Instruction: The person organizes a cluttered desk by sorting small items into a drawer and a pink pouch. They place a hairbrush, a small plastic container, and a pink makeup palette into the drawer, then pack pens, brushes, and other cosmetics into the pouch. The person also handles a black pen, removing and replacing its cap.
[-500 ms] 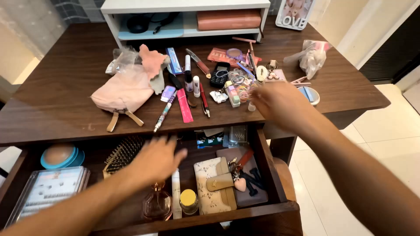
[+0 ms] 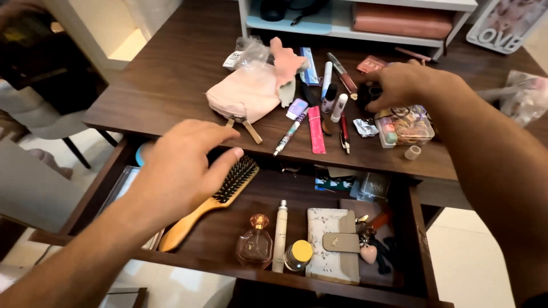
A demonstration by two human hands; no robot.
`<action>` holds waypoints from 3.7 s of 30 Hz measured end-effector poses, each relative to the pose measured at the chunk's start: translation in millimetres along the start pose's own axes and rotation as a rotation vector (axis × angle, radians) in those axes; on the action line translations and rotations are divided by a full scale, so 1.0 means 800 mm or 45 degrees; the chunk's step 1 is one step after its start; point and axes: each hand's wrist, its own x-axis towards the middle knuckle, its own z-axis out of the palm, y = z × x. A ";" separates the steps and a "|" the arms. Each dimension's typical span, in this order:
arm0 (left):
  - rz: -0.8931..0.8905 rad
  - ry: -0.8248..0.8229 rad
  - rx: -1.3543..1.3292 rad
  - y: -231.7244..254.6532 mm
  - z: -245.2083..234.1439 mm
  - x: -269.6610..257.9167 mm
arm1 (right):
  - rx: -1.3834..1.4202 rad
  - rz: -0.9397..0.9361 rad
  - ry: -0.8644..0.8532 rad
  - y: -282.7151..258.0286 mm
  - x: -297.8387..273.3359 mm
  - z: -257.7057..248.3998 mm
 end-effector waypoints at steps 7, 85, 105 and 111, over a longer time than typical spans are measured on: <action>0.294 0.096 -0.141 0.029 0.025 0.064 | 0.456 0.157 0.268 0.004 -0.040 -0.020; -0.320 -1.115 -0.483 0.152 0.154 0.052 | 0.677 -0.041 0.945 0.002 -0.320 0.103; 0.033 -0.774 0.028 0.116 0.374 0.355 | 0.482 -0.109 0.839 0.046 -0.172 0.097; -0.064 -0.944 0.033 0.141 0.336 0.348 | 0.512 -0.097 0.869 0.044 -0.175 0.121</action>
